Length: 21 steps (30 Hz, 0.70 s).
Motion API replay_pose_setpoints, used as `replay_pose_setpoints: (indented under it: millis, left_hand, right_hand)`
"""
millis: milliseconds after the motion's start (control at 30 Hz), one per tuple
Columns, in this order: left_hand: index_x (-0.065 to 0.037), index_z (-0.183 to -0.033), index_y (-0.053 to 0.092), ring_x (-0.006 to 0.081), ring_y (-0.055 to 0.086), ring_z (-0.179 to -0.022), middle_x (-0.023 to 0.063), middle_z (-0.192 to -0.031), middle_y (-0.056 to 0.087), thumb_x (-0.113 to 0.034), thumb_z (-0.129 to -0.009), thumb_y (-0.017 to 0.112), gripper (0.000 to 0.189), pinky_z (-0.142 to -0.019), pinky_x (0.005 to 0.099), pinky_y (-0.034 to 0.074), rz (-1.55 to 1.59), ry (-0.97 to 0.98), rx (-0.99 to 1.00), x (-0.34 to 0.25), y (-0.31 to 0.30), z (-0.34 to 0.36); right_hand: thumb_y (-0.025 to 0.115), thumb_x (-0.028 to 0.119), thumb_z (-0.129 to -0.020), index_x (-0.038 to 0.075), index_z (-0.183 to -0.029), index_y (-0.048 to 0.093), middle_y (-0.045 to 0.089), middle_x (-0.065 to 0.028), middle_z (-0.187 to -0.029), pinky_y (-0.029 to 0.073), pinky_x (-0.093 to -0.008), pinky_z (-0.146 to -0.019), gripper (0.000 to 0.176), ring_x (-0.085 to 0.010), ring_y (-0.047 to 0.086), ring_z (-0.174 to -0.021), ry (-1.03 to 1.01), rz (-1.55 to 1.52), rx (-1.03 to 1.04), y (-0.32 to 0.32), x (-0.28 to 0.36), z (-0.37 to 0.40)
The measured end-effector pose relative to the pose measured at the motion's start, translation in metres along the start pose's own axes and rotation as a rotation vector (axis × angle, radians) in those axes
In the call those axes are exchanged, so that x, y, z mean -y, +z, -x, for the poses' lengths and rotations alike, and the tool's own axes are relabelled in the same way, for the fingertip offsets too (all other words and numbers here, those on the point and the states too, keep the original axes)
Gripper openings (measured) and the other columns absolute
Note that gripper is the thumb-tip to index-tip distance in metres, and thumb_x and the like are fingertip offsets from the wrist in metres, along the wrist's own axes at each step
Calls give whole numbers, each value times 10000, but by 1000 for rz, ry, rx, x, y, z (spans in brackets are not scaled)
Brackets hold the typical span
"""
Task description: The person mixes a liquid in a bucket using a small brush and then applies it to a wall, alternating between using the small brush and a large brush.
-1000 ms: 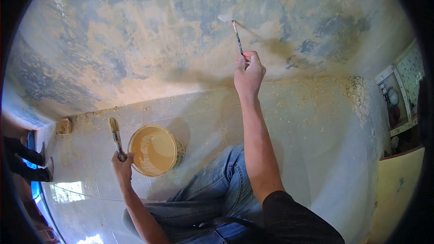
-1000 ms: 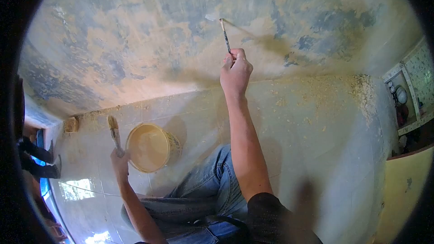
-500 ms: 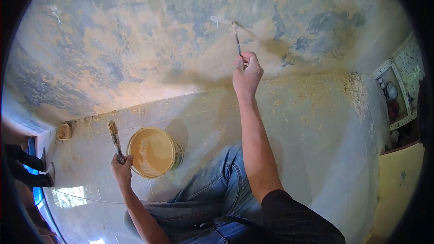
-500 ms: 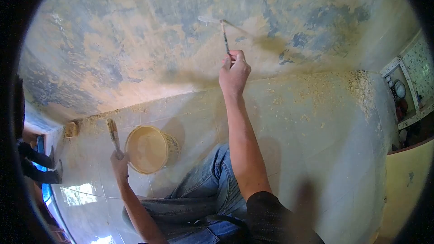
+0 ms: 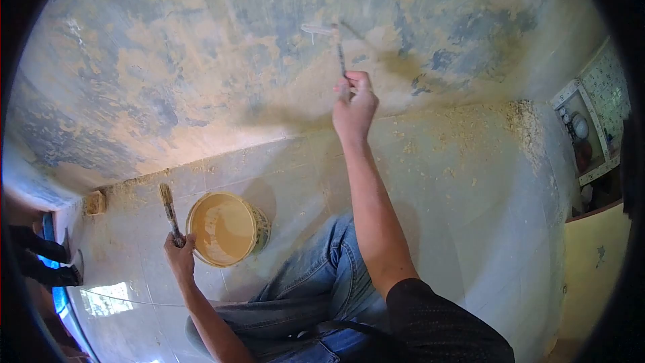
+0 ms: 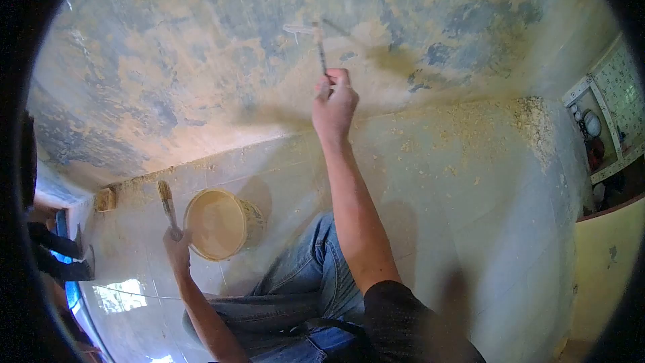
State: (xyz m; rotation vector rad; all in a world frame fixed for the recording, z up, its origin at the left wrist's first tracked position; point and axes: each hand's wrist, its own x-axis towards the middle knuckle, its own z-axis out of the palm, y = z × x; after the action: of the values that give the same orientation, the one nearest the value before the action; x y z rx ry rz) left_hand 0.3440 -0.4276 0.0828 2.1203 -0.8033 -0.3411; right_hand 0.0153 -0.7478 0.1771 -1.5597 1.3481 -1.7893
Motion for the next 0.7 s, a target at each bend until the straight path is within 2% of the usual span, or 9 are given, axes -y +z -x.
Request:
replay_pose_setpoints:
  millis: [33, 100, 167, 333, 367, 433, 467, 533, 700]
  left_hand:
    - [-45, -737, 534, 103, 437, -558, -3, -612, 502, -152, -794, 786, 279, -527, 285, 368, -4, 1, 1, -3, -1, 1]
    - [-46, -737, 531, 100, 430, -553, -5, -609, 497, -147, -796, 782, 277, -518, 282, 362, -38, -9, -33, -9, 0, 5]
    - [-46, -737, 531, 100, 428, -550, -5, -607, 496, -150, -797, 781, 277, -515, 285, 360, -26, -3, -21, -4, 0, 3]
    - [-44, -737, 529, 100, 425, -550, -4, -600, 486, -158, -795, 776, 278, -513, 291, 355, -23, 5, -7, -1, 1, 0]
    - [-41, -737, 530, 102, 425, -549, -2, -598, 488, -159, -793, 774, 277, -513, 292, 355, -42, 19, -18, -1, 0, 0]
    - [-38, -736, 530, 105, 426, -547, 1, -597, 490, -160, -791, 772, 276, -514, 293, 355, -66, 33, -29, -1, 1, 1]
    - [-36, -734, 528, 107, 424, -547, 1, -596, 490, -158, -787, 769, 275, -514, 295, 353, -49, 19, -27, -1, 2, 1]
    - [-34, -731, 527, 109, 423, -546, 2, -596, 490, -156, -783, 767, 274, -513, 297, 350, -34, 5, -31, -3, 1, 3]
    - [-34, -701, 515, 117, 418, -544, 12, -585, 477, -170, -771, 775, 301, -512, 319, 351, -57, 20, -32, 0, 0, 1]
  right_hand:
    - [573, -21, -905, -3, -1005, 576, 683, -136, -792, 513, -383, -697, 102, -272, 688, -754, 4, 0, -2, 6, 1, 3]
    - [567, -25, -905, 4, -996, 571, 678, -127, -781, 512, -390, -685, 96, -266, 682, -744, -45, 25, 141, 17, 2, 4]
    - [563, -30, -905, 6, -998, 561, 672, -125, -770, 508, -395, -677, 100, -255, 674, -729, -44, 53, 133, 20, -14, 4]
    - [550, -22, -916, 8, -1023, 548, 667, -119, -770, 505, -393, -684, 111, -246, 666, -723, 198, 10, -125, -1, -33, 1]
    - [550, -22, -916, 8, -1023, 548, 667, -119, -770, 505, -393, -684, 111, -246, 666, -723, 194, 12, -122, 0, -32, 1]
    - [539, -20, -919, 7, -1007, 548, 663, -128, -775, 505, -398, -686, 93, -260, 665, -722, 47, -81, -82, 9, -22, 4]
    - [539, -20, -919, 7, -1007, 548, 663, -128, -775, 505, -398, -686, 93, -260, 665, -722, 51, -83, -83, 14, -17, 7]
    - [531, -25, -917, 3, -996, 547, 655, -140, -773, 502, -404, -689, 85, -280, 661, -718, 31, 0, 170, 20, -4, 13]
    - [526, -30, -915, 5, -1027, 550, 652, -142, -762, 502, -400, -695, 120, -288, 657, -719, 68, 23, 7, 15, -40, 7]
